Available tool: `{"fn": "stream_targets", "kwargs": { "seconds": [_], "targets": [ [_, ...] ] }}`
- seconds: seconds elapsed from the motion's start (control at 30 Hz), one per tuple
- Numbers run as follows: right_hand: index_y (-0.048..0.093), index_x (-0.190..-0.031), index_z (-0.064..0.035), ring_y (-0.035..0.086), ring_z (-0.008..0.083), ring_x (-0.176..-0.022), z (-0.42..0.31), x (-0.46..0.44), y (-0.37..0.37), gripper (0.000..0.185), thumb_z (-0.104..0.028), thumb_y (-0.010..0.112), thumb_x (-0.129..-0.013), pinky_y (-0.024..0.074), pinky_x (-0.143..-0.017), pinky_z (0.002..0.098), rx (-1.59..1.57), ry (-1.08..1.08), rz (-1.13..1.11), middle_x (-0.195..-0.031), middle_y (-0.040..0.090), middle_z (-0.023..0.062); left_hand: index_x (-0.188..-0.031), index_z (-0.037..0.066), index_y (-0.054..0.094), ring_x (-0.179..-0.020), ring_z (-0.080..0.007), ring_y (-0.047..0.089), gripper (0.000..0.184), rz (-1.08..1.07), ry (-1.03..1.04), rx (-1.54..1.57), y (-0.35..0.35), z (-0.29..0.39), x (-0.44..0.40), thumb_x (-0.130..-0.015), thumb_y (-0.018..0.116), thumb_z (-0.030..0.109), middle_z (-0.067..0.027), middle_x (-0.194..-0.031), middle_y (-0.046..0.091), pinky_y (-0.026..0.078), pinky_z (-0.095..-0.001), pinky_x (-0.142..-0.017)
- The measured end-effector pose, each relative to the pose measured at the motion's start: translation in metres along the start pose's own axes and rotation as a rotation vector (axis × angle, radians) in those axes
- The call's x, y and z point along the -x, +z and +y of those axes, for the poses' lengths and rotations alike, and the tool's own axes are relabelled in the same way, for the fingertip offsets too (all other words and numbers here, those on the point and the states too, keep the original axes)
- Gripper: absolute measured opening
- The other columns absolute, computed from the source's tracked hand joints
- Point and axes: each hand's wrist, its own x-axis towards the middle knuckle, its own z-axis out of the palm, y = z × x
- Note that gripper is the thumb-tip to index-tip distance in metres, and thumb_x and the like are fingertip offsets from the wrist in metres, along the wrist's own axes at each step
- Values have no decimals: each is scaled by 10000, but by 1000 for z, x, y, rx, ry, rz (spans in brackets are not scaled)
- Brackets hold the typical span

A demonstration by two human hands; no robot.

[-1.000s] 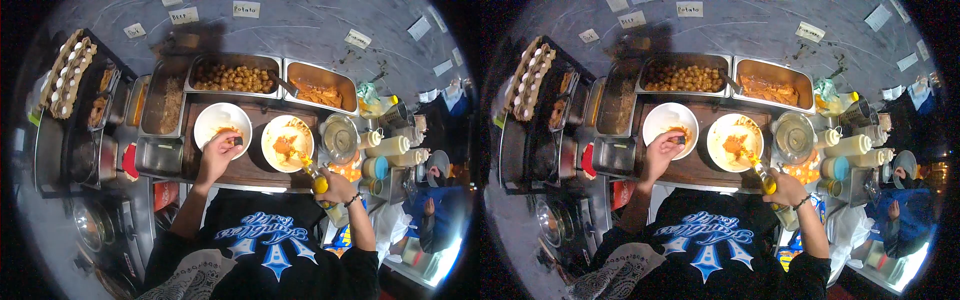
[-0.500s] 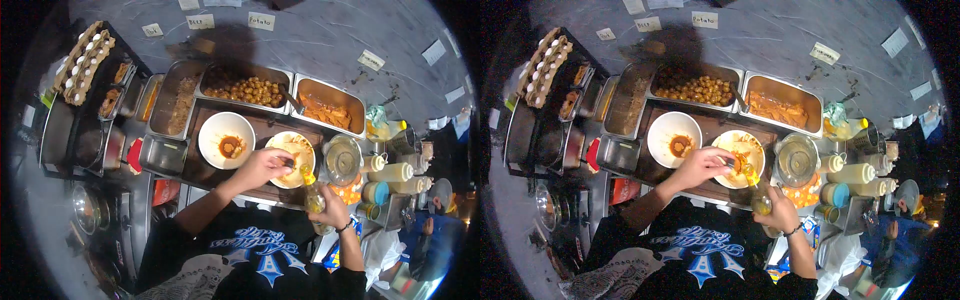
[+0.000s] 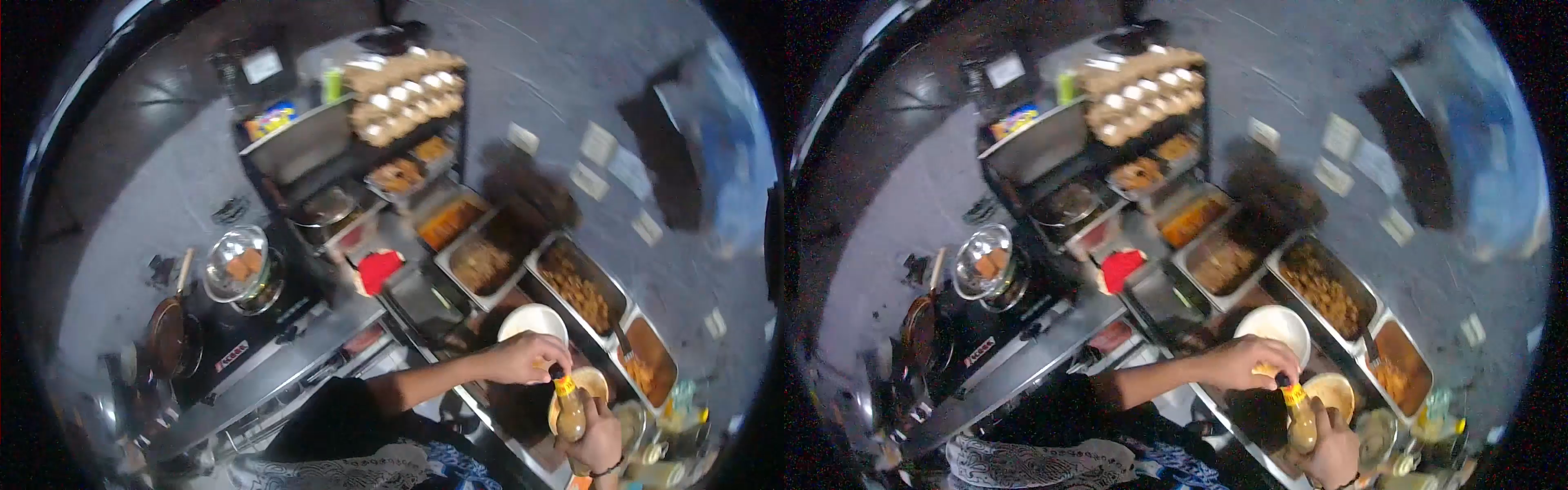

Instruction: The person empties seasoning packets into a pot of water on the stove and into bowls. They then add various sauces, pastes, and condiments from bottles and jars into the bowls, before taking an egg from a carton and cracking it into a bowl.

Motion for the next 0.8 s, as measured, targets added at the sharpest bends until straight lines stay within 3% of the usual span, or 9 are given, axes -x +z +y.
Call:
{"fn": "stream_targets", "kwargs": {
  "seconds": [0.07,0.13,0.2,0.33,0.4,0.47,0.7,0.73,0.8],
  "targets": [
    [496,-1198,11,615,395,-860,-38,-33,-12,915,-323,836,-416,508,-741,430,29,-160,141,-1062,581,230,-1050,60,655,-1269,-294,434,291,-35,110,-17,-49,25,29,-760,664,63,-76,-1212,593,300,-402,-1071],
    [495,-1178,24,609,395,-887,-72,-75,-28,904,-341,834,-423,502,-754,423,-86,-299,172,-1037,588,231,-1313,90,480,-1409,-254,186,578,184,152,-11,-98,65,74,-762,649,46,-99,-1366,470,132,-432,-1135],
    [494,-1158,36,614,317,-917,-118,-118,-50,899,-386,838,-442,480,-803,398,-320,-352,255,-978,615,162,-1334,37,440,-1407,-259,186,608,409,267,70,-149,85,127,-770,663,53,-111,-1383,453,131,-434,-1134],
    [384,-1318,10,500,221,-1125,-248,-208,-92,988,-421,824,-545,402,-965,355,-654,-502,737,-1265,488,111,-1257,-9,487,-1247,-273,457,491,570,151,430,-218,111,261,-794,648,17,-163,-1280,522,306,-417,-1070],
    [371,-1316,14,515,241,-1103,-321,-255,-121,941,-310,840,-568,382,-981,361,-763,-721,1049,-1174,533,94,-1086,-32,575,-923,-276,638,387,748,4,296,-231,129,308,-713,675,-5,-192,-1023,644,486,-386,-836],
    [351,-1327,17,493,252,-1144,-384,-297,-151,911,-280,831,-612,370,-997,364,-725,-816,1109,-1208,507,118,-989,-13,581,-825,-251,658,291,973,-19,349,-233,121,345,-718,665,-73,-142,-895,657,518,-334,-741],
    [418,-1161,-55,593,276,-1015,-536,-470,-155,689,-234,813,-625,476,-840,364,-608,-924,912,-1084,582,176,-1026,3,541,-768,-203,619,336,1368,-192,274,-233,117,426,-727,680,-66,-112,-848,623,509,-331,-693],
    [402,-1157,-64,599,315,-1018,-546,-497,-148,714,-254,821,-611,479,-841,390,-557,-793,832,-1103,590,201,-1026,3,541,-768,-203,619,336,1356,-189,268,-231,123,436,-727,680,-66,-112,-848,623,509,-331,-693],
    [387,-1202,-79,594,346,-1028,-556,-554,-125,795,-279,843,-581,465,-874,418,-511,-764,750,-1122,583,235,-1042,31,536,-677,-120,574,225,943,126,48,-232,138,450,-862,620,138,-57,-815,591,447,-234,-636]
  ]
}}
